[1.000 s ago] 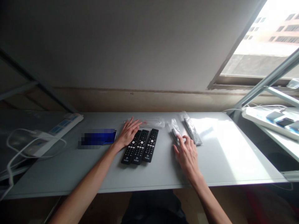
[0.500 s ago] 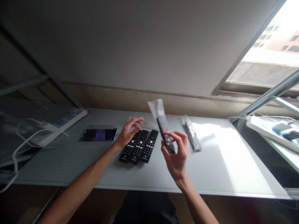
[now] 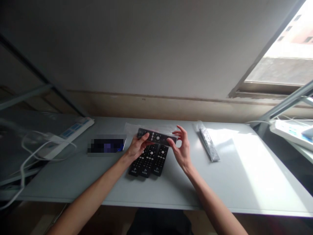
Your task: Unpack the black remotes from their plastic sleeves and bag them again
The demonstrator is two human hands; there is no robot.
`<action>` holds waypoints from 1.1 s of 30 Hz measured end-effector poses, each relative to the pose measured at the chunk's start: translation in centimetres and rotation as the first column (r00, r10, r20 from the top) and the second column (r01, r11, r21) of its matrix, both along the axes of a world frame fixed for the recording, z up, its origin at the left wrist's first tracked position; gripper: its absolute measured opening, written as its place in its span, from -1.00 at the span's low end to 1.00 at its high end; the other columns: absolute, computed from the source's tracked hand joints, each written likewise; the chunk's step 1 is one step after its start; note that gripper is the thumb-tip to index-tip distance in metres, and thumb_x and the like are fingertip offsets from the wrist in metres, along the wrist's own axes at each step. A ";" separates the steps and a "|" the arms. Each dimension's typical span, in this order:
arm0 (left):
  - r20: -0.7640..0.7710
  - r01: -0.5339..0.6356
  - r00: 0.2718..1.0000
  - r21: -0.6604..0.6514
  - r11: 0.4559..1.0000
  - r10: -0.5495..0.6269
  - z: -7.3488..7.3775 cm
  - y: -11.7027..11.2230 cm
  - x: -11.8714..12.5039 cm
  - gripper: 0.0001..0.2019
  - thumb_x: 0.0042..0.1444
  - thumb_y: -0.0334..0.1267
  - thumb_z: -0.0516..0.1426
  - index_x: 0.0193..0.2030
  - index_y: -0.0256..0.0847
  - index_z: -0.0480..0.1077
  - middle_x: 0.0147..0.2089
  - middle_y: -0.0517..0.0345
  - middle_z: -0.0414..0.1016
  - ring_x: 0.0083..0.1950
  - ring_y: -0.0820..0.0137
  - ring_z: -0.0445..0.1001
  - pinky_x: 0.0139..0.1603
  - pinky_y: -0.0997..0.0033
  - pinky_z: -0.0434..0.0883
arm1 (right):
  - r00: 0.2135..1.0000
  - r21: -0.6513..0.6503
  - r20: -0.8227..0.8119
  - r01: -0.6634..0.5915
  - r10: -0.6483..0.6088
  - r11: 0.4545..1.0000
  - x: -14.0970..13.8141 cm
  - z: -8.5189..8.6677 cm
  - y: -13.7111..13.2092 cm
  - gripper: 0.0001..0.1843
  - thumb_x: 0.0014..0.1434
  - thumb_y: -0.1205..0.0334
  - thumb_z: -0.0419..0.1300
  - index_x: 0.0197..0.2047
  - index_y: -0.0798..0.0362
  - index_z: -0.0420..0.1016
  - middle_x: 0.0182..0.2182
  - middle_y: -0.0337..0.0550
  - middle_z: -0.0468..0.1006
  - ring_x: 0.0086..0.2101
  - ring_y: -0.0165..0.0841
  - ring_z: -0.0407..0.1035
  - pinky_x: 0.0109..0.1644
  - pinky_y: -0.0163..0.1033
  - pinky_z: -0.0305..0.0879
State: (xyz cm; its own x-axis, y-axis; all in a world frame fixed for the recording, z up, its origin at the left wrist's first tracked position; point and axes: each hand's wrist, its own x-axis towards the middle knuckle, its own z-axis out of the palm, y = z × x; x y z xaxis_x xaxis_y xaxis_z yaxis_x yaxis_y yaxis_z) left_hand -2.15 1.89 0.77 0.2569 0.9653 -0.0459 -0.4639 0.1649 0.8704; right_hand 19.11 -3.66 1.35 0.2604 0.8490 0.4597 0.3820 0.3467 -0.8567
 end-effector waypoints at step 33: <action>0.086 -0.132 0.985 -0.166 0.977 0.147 0.0 2.0 -1.8 -0.66 0.07 -0.10 0.51 -0.17 -0.29 0.60 -0.16 0.11 0.71 -0.27 0.40 0.69 -0.27 0.44 0.69 | 0.969 -0.183 -0.239 -0.106 0.060 0.977 2.5 1.5 0.5 -0.54 0.37 -0.27 0.20 -0.33 -0.07 0.41 -0.38 -0.21 0.48 -0.34 -0.29 0.40 -0.25 -0.19 0.48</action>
